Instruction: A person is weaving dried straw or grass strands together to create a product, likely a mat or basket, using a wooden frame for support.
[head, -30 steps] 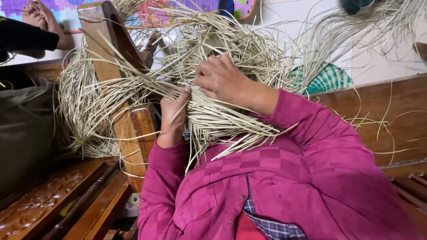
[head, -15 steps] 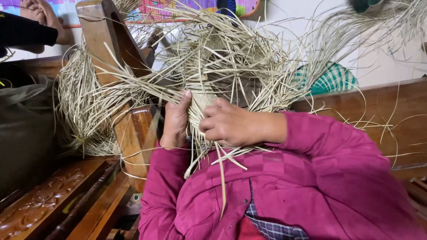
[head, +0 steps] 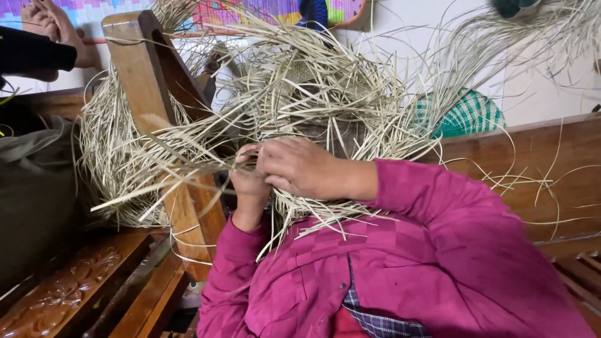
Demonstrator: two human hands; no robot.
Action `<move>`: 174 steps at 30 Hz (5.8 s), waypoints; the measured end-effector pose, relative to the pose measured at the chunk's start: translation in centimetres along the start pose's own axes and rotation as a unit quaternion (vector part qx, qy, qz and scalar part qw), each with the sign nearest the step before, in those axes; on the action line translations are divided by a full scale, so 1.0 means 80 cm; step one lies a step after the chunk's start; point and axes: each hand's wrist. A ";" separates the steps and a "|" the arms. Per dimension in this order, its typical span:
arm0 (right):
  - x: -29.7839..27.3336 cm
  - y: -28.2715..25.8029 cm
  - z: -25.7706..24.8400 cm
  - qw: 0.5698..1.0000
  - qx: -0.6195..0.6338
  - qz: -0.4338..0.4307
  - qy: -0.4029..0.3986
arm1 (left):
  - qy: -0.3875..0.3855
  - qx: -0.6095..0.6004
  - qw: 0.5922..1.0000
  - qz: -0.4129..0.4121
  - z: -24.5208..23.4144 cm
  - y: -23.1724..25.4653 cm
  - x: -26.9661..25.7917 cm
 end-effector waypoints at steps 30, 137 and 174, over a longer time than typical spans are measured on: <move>-0.139 0.077 -0.128 0.906 0.356 0.188 -0.132 | -0.071 -0.161 0.939 -0.294 -0.002 0.089 0.015; 0.049 0.032 -0.037 0.994 0.047 0.014 -0.103 | -0.145 -0.147 0.954 -0.216 -0.074 0.012 -0.048; 0.167 0.007 -0.056 0.824 -0.093 0.143 -0.541 | -0.120 -0.114 0.978 -0.129 -0.063 0.034 -0.058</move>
Point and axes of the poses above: each hand's wrist, its own x-axis towards the middle knuckle, its own z-axis out of the palm, y = z × x, and after that the axes turned 4 degrees about y, right-handed
